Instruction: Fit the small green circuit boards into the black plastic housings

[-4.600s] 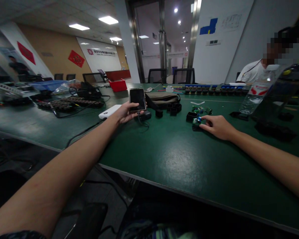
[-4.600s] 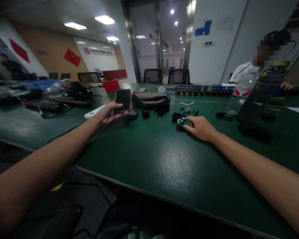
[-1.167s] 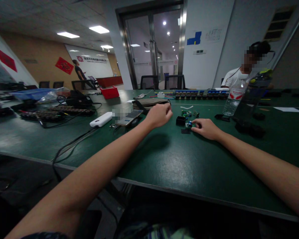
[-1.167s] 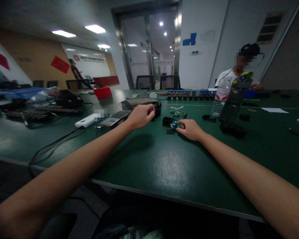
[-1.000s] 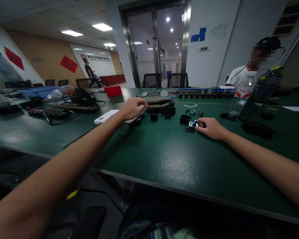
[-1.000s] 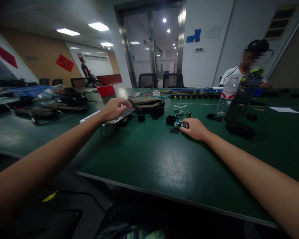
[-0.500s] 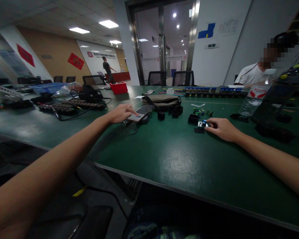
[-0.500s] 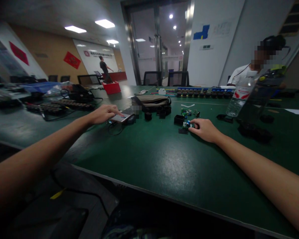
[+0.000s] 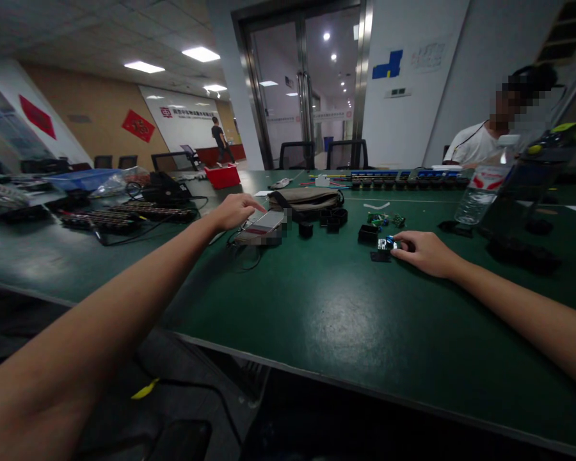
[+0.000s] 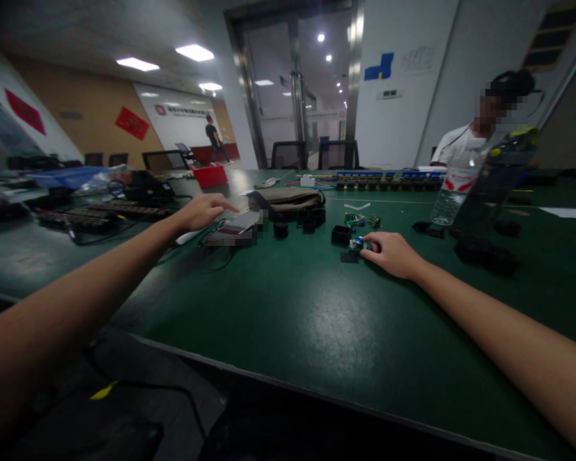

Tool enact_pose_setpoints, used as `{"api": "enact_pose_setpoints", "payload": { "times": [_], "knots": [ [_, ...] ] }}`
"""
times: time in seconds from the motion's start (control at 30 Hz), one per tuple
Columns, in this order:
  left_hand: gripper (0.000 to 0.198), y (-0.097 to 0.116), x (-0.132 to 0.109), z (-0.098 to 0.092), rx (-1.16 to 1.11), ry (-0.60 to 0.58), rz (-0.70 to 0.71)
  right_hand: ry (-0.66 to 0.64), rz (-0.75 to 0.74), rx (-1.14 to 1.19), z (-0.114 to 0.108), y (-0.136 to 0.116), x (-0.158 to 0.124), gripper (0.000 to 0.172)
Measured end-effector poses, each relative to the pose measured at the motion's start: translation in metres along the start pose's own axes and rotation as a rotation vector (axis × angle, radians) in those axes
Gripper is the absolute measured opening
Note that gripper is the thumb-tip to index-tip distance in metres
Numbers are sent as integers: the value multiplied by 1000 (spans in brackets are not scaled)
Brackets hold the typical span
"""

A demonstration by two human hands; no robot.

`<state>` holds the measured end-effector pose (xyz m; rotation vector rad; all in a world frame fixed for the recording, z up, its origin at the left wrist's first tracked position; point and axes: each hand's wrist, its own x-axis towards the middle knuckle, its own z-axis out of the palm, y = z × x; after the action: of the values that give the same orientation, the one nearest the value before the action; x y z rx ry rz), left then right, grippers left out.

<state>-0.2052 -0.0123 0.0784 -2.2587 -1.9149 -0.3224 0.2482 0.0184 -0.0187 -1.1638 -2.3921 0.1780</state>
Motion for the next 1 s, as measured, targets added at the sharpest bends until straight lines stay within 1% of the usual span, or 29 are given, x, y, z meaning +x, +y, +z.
{"api": "enact_pose_setpoints", "payload": {
  "times": [0.07,0.27,0.37,0.47,0.57,0.73,0.87,1.0],
  "knots": [
    [50,-3,6,3,2,-8,-5,2,2,1,0,-1,0,34],
    [49,-13,15,11,-21,-22,-9,-28,37,0,-2,-6,0,38],
    [49,-16,17,14,-24,-58,-13,-32,40,7,-3,-7,0,38],
    [53,-17,18,15,-35,-92,-11,-25,36,8,-2,-7,0,38],
    [55,-16,19,16,-38,-90,-6,-21,34,2,-1,-5,-1,37],
    [53,-17,19,17,-43,-99,21,-19,31,-5,-2,-5,-1,39],
    [49,-19,19,18,-66,-82,55,-23,27,-1,-2,-6,-1,41],
    [49,-16,19,17,-65,-82,72,-22,36,7,-2,-6,-1,43]
  ]
}}
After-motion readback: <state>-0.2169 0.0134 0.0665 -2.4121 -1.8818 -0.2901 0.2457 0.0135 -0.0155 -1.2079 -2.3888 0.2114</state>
